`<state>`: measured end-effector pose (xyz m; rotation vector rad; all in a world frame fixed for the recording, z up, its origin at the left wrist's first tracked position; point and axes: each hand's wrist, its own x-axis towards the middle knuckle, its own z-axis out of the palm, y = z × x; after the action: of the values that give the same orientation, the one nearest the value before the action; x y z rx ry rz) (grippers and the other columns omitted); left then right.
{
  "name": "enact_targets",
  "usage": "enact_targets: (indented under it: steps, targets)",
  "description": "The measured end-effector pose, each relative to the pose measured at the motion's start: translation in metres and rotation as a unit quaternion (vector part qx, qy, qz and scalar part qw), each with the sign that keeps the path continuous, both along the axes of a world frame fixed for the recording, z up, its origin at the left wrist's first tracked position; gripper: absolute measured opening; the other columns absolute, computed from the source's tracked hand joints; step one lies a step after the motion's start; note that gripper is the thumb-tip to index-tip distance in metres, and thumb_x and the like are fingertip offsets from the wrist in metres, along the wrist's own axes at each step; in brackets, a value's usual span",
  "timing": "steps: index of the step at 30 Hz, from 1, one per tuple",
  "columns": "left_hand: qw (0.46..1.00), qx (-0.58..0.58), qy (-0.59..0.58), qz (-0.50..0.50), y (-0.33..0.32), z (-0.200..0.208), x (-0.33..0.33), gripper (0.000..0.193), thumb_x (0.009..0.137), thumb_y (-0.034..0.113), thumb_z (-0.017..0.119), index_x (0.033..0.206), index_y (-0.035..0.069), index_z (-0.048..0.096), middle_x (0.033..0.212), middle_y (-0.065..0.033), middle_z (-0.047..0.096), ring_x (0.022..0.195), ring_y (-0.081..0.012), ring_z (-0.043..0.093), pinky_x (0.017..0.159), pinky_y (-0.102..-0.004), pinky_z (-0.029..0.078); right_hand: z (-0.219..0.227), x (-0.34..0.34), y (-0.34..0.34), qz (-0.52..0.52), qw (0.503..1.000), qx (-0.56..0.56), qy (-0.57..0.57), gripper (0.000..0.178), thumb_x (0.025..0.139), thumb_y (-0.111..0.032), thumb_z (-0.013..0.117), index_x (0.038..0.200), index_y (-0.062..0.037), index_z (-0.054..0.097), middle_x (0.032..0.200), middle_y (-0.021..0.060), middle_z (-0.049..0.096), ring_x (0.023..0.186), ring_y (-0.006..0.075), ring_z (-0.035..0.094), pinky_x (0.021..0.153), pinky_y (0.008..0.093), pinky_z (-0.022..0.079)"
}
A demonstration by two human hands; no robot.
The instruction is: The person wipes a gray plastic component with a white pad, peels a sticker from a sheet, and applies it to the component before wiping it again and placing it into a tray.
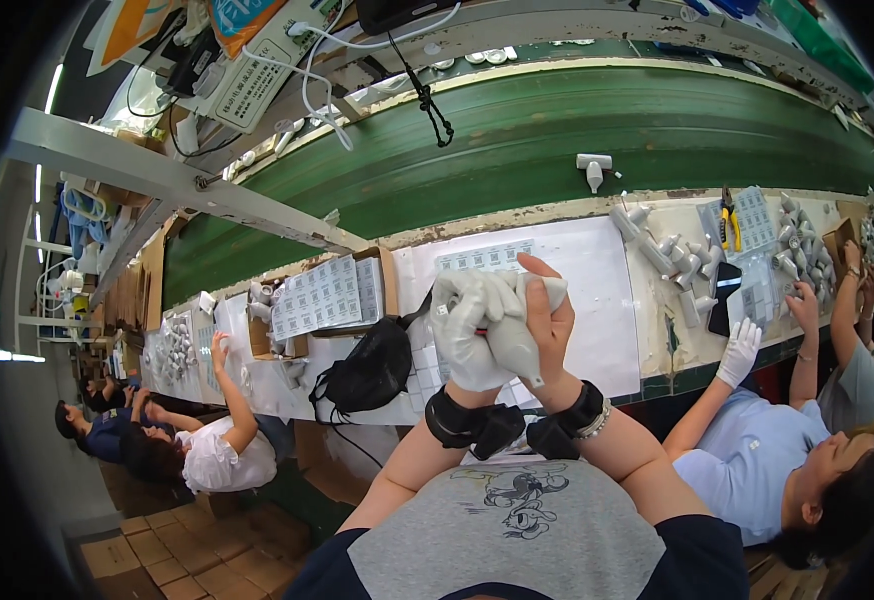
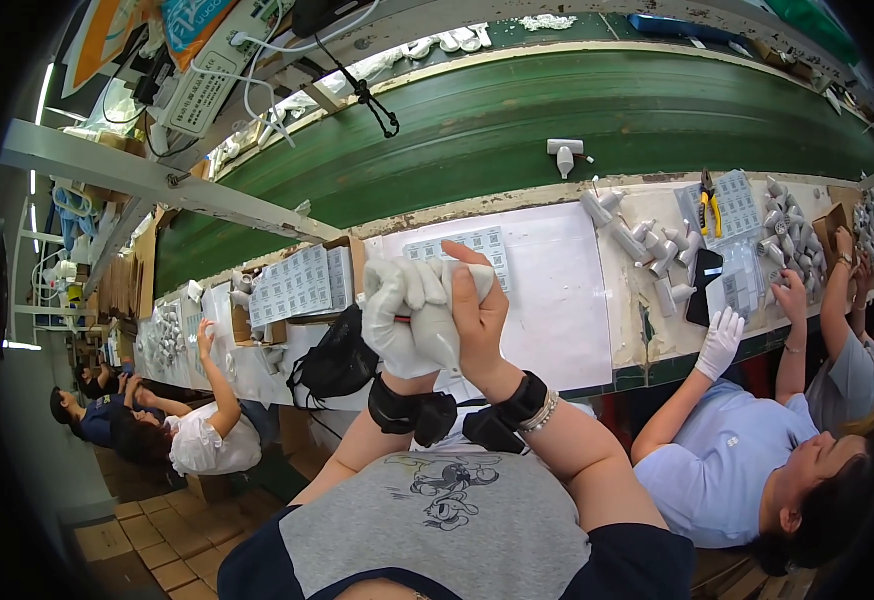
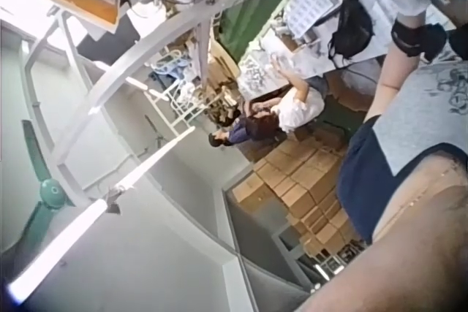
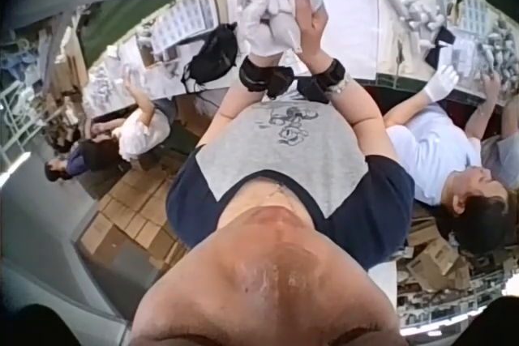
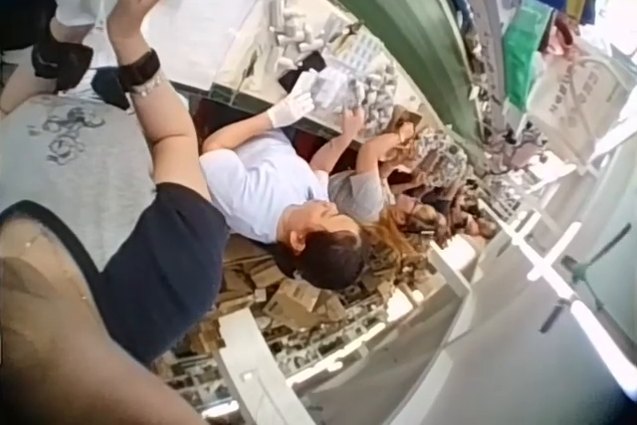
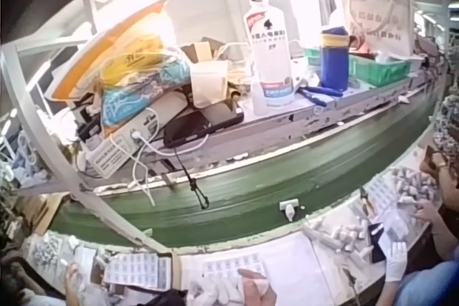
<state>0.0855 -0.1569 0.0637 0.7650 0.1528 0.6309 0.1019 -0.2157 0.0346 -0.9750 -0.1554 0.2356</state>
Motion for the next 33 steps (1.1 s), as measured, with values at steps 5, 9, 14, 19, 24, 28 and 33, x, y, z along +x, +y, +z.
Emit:
enact_targets:
  steps: [5,9,14,19,24,28,33]
  targets:
    - [0.978,-0.207,0.011,-0.013,0.01,0.0,-0.002,0.018,0.081,0.013,0.049,0.066,0.013,0.04,0.062,0.0004,0.04,0.063,-0.0157,0.044,0.075,-0.0357,0.039,0.002,0.015,-0.006,0.093,0.959,0.141,0.226,0.034,0.094,-0.027,0.04,0.117,-0.0016,0.044,0.075,0.0046,0.051,0.076,0.0123,0.048,0.073,0.0278,0.041]
    - [0.948,-0.315,-0.015,-0.052,0.023,0.003,0.0,0.019,0.08,0.014,0.053,0.064,0.013,0.043,0.061,0.0022,0.04,0.062,-0.0138,0.045,0.078,-0.0357,0.039,-0.008,0.025,-0.019,0.152,0.95,0.206,0.181,0.034,0.093,-0.028,0.041,0.115,-0.0021,0.042,0.071,0.0039,0.048,0.074,0.0126,0.047,0.073,0.0281,0.04]
    - [0.953,-0.303,0.015,-0.019,0.021,0.009,0.001,0.019,0.079,0.012,0.054,0.063,0.012,0.044,0.06,0.0033,0.04,0.062,-0.0125,0.045,0.079,-0.0357,0.039,-0.007,0.022,-0.027,0.148,0.958,0.204,0.137,0.026,0.092,-0.026,0.044,0.106,-0.0038,0.045,0.076,0.0042,0.048,0.076,0.0125,0.047,0.076,0.028,0.04]
    - [0.961,-0.277,0.014,-0.012,0.02,0.009,0.002,0.017,0.081,0.013,0.052,0.066,0.012,0.046,0.06,0.0028,0.041,0.062,-0.0129,0.044,0.078,-0.0353,0.039,0.001,0.014,-0.028,0.096,0.995,0.029,-0.02,0.018,0.09,-0.019,0.047,0.101,-0.005,0.043,0.093,0.0075,0.049,0.084,0.0131,0.047,0.081,0.0274,0.039]
    - [0.982,-0.186,0.016,0.021,0.018,0.006,0.003,0.017,0.084,0.017,0.048,0.068,0.011,0.045,0.062,0.002,0.041,0.063,-0.0133,0.044,0.079,-0.0344,0.038,-0.004,0.005,-0.014,0.078,0.987,-0.022,-0.141,0.015,0.087,-0.009,0.049,0.1,-0.0036,0.044,0.106,0.0112,0.05,0.095,0.0152,0.047,0.087,0.0294,0.038]
    - [0.992,-0.115,0.014,0.052,0.013,0.01,0.004,0.018,0.085,0.018,0.046,0.069,0.01,0.044,0.063,0.0011,0.041,0.064,-0.0136,0.043,0.08,-0.0334,0.037,0.001,-0.002,-0.01,0.078,0.991,0.024,-0.106,0.016,0.085,-0.003,0.05,0.101,-0.0016,0.048,0.112,0.0135,0.05,0.103,0.0175,0.047,0.09,0.0316,0.037]
    - [0.997,-0.053,-0.005,0.057,0.013,0.011,0.002,0.02,0.086,0.018,0.043,0.068,0.01,0.041,0.064,0.0004,0.039,0.064,-0.0141,0.042,0.077,-0.0327,0.035,0.0,0.001,-0.012,0.091,0.983,0.004,-0.162,0.02,0.083,-0.002,0.051,0.103,0.0001,0.054,0.116,0.0154,0.049,0.107,0.0197,0.047,0.092,0.0324,0.036]
